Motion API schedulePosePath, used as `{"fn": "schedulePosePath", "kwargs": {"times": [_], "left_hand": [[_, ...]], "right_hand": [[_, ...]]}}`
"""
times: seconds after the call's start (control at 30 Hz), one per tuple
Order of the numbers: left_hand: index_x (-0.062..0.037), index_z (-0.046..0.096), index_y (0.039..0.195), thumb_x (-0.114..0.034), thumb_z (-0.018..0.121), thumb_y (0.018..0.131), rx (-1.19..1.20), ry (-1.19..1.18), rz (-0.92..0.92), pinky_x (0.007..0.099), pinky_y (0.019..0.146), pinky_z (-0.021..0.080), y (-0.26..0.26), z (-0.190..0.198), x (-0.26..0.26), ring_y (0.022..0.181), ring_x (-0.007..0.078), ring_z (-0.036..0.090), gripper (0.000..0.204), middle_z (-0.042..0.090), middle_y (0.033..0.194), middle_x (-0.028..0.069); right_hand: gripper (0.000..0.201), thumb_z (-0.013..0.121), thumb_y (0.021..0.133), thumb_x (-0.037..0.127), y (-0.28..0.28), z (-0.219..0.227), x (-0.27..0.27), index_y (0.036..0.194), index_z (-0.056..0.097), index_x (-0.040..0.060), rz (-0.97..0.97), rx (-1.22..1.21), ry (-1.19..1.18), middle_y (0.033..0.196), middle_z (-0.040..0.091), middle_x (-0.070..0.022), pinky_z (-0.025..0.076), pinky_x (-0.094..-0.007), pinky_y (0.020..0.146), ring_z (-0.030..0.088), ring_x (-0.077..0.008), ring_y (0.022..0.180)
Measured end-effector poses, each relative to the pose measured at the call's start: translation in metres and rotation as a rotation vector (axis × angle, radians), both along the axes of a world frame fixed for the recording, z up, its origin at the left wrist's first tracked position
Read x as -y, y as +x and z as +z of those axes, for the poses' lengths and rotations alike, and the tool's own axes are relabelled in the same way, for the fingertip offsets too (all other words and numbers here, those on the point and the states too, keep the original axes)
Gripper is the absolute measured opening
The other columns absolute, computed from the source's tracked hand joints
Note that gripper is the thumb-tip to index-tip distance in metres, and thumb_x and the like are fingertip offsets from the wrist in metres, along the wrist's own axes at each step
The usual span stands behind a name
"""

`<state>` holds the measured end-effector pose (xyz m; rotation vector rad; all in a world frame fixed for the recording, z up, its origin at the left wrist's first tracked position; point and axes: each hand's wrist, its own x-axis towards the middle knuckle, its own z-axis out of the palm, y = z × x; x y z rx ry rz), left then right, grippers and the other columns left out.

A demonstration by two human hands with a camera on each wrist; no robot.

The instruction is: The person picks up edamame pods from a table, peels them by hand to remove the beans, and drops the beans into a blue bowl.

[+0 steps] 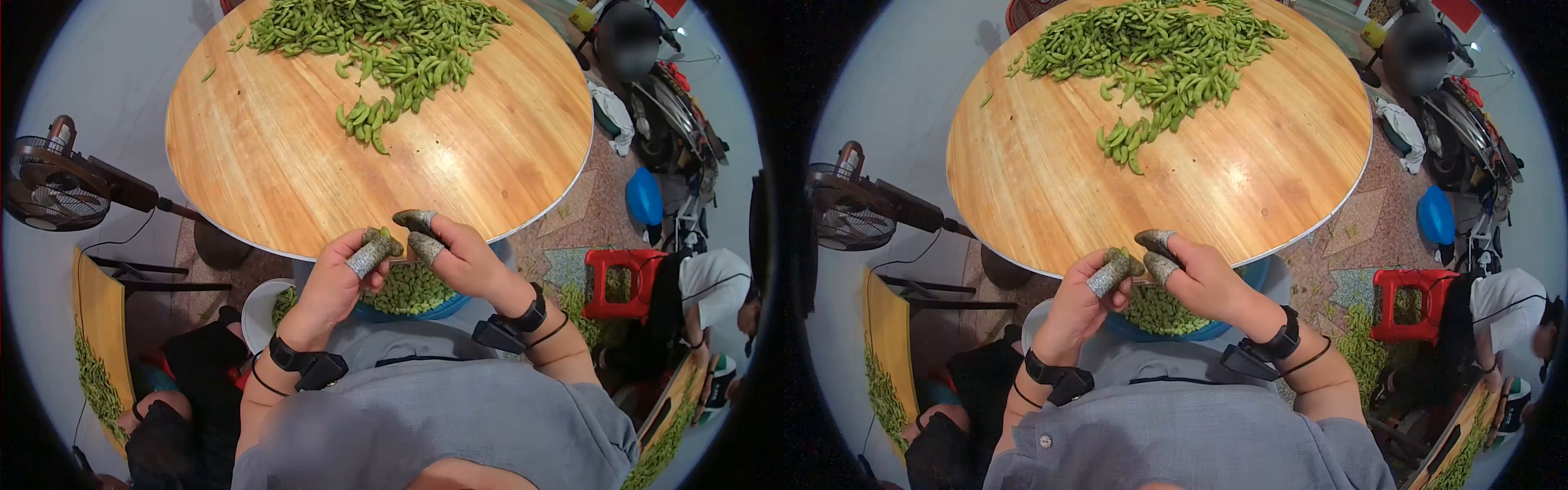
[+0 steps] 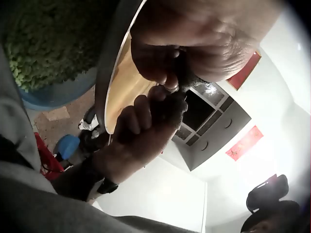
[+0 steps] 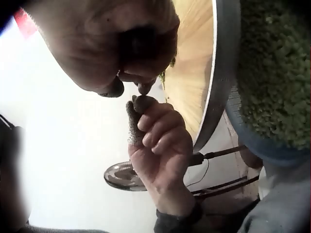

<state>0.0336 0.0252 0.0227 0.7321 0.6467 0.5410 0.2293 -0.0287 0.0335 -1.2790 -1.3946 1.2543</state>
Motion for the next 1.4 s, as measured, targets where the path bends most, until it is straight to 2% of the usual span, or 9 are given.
{"fn": "schedulePosePath", "kwargs": {"times": [0.37,0.43,0.53,0.67,0.73,0.97,1.07,1.17,1.4], "left_hand": [[-0.0028,0.06,0.092,-0.006,0.056,0.087,-0.302,0.46,0.045,0.0228,0.054,0.04,0.005,-0.005,0.005,0.061,0.0111,0.053,0.007,0.058,0.072,0.0009],[-0.0015,0.059,0.089,-0.005,0.058,0.083,-0.537,1.164,0.145,0.0303,0.056,0.043,0.007,-0.009,0.004,0.061,0.0233,0.055,0.007,0.057,0.072,0.0102],[-0.0012,0.059,0.09,-0.005,0.06,0.08,-0.639,1.434,0.143,0.0358,0.059,0.045,0.005,-0.005,0.006,0.064,0.0325,0.054,0.01,0.054,0.074,0.017],[-0.002,0.06,0.091,-0.008,0.06,0.084,-0.567,1.368,0.131,0.0336,0.054,0.044,-0.002,-0.009,0.0,0.059,0.0259,0.055,0.01,0.057,0.07,0.0125],[-0.0028,0.061,0.093,-0.011,0.06,0.087,0.04,-0.003,-0.012,0.0286,0.05,0.042,-0.01,-0.018,-0.001,0.053,0.0174,0.054,0.011,0.058,0.066,0.0067],[-0.0028,0.061,0.095,-0.019,0.063,0.087,0.023,-0.021,-0.138,0.0259,0.047,0.041,-0.004,-0.018,-0.002,0.051,0.0109,0.052,0.018,0.057,0.061,0.004],[-0.0026,0.057,0.082,-0.015,0.067,0.076,-0.679,1.552,-0.039,0.0319,0.049,0.044,0.002,-0.003,-0.001,0.054,0.0226,0.056,0.017,0.053,0.061,0.0079],[-0.0042,0.055,0.077,-0.01,0.065,0.07,-0.841,1.889,0.006,0.0354,0.05,0.045,0.003,-0.004,0.003,0.058,0.029,0.054,0.014,0.05,0.062,0.0092],[-0.0037,0.055,0.082,-0.007,0.059,0.075,-0.852,1.786,0.08,0.0355,0.052,0.044,0.013,-0.01,0.012,0.059,0.0236,0.054,0.009,0.05,0.064,0.0113]], "right_hand": [[0.053,0.038,0.083,0.001,-0.003,0.0,0.009,0.136,0.041,0.0039,0.114,0.188,0.037,0.084,0.059,-0.0035,0.048,-0.0277,0.072,0.057,-0.0112,0.075],[0.055,0.038,0.082,0.0,-0.004,0.0,0.01,0.136,0.04,0.0047,0.107,0.178,0.0,0.082,0.057,-0.002,0.047,-0.0278,0.072,0.057,-0.012,0.074],[0.047,0.045,0.083,0.007,-0.006,-0.001,0.007,0.131,0.046,0.0053,0.091,0.093,0.0,0.088,0.06,-0.0117,0.047,-0.0313,0.069,0.059,-0.0217,0.076],[0.043,0.042,0.088,0.007,-0.005,-0.001,0.006,0.131,0.046,0.0101,0.147,-0.344,-0.288,0.078,0.055,-0.0032,0.039,-0.0227,0.052,0.048,-0.0105,0.059],[0.04,0.038,0.092,0.006,-0.002,0.007,0.011,0.131,0.045,0.014,0.19,-0.775,-0.612,0.073,0.047,0.0034,0.025,-0.0161,0.044,0.033,-0.0017,0.052],[0.041,0.037,0.092,0.006,0.004,0.015,0.015,0.131,0.044,0.0147,0.182,-0.82,-0.665,0.072,0.045,0.0034,0.022,-0.0164,0.042,0.029,-0.0015,0.049],[0.036,0.037,0.092,0.007,0.004,0.014,0.017,0.127,0.046,0.013,0.156,-0.716,-0.646,0.071,0.045,0.0034,0.023,-0.0167,0.042,0.03,-0.0018,0.05],[0.031,0.038,0.091,0.008,0.001,0.017,0.017,0.12,0.048,0.0114,0.111,-0.624,-0.647,0.072,0.046,0.0033,0.026,-0.0174,0.043,0.032,-0.0023,0.051],[0.03,0.039,0.089,0.006,-0.001,0.009,0.022,0.117,0.05,0.0092,0.052,-0.48,-0.541,0.074,0.048,0.0027,0.03,-0.0194,0.044,0.035,-0.0035,0.052]]}}
